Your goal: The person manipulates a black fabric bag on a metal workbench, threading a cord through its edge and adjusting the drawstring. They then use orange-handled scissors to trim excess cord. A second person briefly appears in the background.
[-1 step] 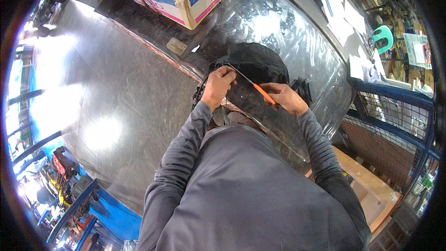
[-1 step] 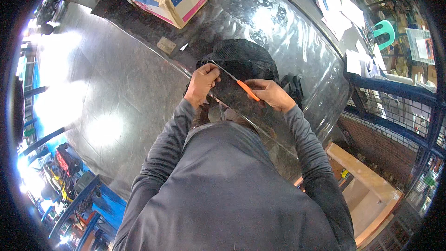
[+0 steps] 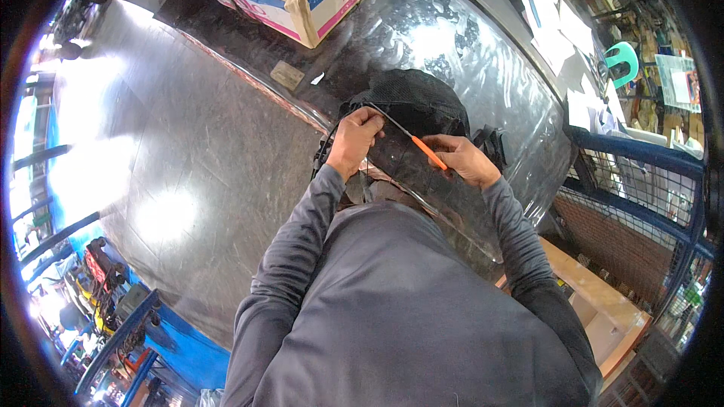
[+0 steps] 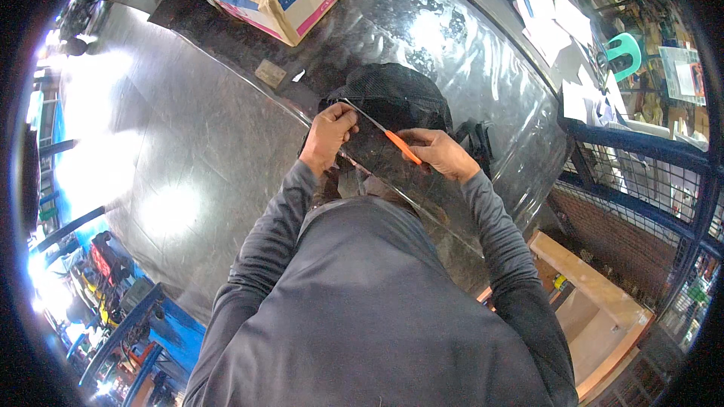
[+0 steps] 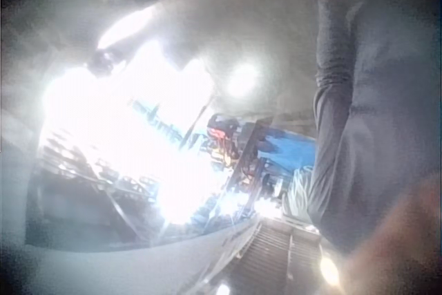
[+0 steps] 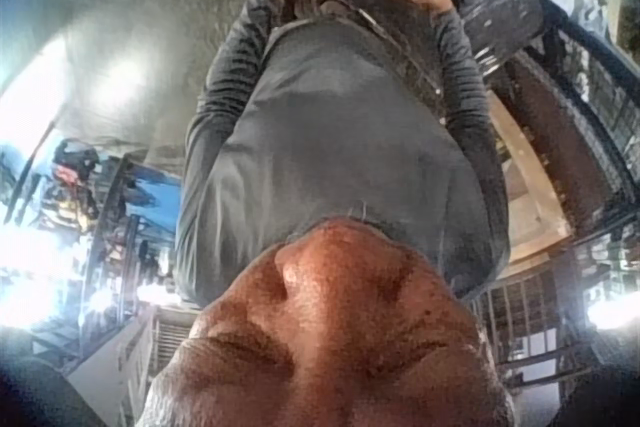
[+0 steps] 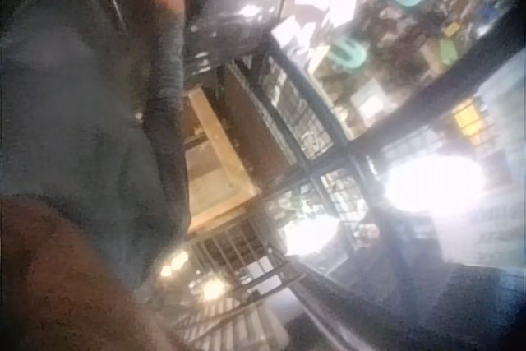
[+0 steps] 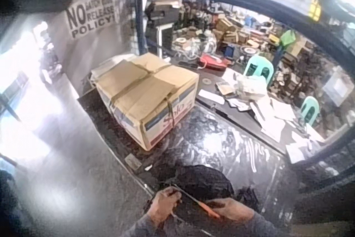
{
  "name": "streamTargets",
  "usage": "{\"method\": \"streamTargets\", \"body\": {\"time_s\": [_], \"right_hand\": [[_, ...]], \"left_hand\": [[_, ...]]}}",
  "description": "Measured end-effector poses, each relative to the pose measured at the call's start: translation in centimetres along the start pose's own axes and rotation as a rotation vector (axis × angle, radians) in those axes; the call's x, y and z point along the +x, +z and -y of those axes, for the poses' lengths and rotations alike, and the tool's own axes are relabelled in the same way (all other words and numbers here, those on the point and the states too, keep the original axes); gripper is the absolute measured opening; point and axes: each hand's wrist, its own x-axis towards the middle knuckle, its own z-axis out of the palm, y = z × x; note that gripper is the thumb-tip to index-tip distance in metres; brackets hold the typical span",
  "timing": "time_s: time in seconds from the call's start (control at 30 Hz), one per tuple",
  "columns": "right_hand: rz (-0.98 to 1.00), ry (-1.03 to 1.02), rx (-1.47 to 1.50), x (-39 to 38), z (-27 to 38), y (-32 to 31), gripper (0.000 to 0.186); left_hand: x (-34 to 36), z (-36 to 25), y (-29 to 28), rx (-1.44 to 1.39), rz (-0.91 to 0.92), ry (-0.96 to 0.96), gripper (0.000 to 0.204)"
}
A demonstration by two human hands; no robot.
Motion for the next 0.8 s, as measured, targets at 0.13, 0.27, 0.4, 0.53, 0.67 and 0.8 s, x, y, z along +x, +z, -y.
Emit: {"method": "streamTargets", "body": {"time_s": [0.13,0.27,0.4,0.53,0.67,0.8], "right_hand": [[0.009,-0.006,0.030,0.3,-0.7,-0.1,0.048],[0.018,0.021,0.061,0.3,0.6,0.5,0.047],[0.021,0.006,0.105,0.9,1.7,0.6,0.054],[0.008,0.002,0.068,0.9,1.8,0.6,0.049],[0.074,0.010,0.085,0.2,1.6,0.7,0.047],[0.052,-0.038,0.194,-1.4,-0.2,1.4,0.057]], "left_hand": [[-0.1,-0.5,-0.1,0.011,0.011,-0.014,0.014],[-0.2,-1.5,-0.5,0.059,0.016,-0.048,0.015],[-0.1,-1.3,-0.8,0.022,0.041,-0.049,0.015],[0.0,-1.8,-0.7,0.069,0.021,-0.009,0.015],[-0.5,-2.1,-1.6,0.019,-0.012,0.034,0.017],[-2.2,-2.9,-2.7,0.092,-0.223,0.100,0.021]]}}
